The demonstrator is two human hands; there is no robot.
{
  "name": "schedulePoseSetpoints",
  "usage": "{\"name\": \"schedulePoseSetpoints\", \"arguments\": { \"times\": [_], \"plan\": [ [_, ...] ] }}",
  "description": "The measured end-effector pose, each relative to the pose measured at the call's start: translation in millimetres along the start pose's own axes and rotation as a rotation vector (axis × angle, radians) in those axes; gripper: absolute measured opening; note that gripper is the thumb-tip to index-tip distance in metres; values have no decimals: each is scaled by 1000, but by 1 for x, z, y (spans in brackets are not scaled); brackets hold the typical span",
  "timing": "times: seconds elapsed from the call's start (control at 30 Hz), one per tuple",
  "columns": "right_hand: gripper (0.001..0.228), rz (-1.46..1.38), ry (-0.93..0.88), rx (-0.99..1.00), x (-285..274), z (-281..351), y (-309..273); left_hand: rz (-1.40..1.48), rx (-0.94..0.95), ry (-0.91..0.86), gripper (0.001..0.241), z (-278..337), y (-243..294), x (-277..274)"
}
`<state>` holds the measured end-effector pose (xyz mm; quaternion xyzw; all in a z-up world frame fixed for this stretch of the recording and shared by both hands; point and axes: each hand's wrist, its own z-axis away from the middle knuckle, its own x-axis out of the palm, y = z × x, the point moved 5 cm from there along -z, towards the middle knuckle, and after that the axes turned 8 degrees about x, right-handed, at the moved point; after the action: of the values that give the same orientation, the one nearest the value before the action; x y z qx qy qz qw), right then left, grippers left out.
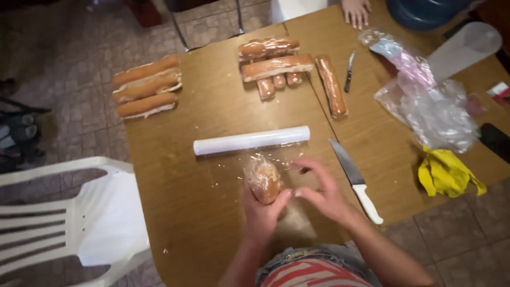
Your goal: The person is wrapping individual bread rolls in plastic wrap on a wooden table, using a knife to cut the wrap when needed.
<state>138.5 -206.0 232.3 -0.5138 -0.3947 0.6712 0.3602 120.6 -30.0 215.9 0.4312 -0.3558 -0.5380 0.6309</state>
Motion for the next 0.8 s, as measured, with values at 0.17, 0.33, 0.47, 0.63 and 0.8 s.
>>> {"name": "schedulePoseSetpoints", "arguments": {
  "times": [0.17,0.33,0.47,0.63,0.8],
  "plan": [
    [39,339,340,-629,-40,33,-91,-202,394,-35,65,-2,-4,13],
    [22,270,456,-665,-30,34,-93,-278,515,-157,74,-1,-33,12],
    [23,443,550,49,-32,-21,59,-248,483,-33,68,-3,-45,-7],
    [43,725,284,398,-13,-82,167,-134,417,-26,74,-1,-43,-10],
    [58,800,273,295,5,-107,191,-169,486,-49,76,1,-39,-13]
  ]
}}
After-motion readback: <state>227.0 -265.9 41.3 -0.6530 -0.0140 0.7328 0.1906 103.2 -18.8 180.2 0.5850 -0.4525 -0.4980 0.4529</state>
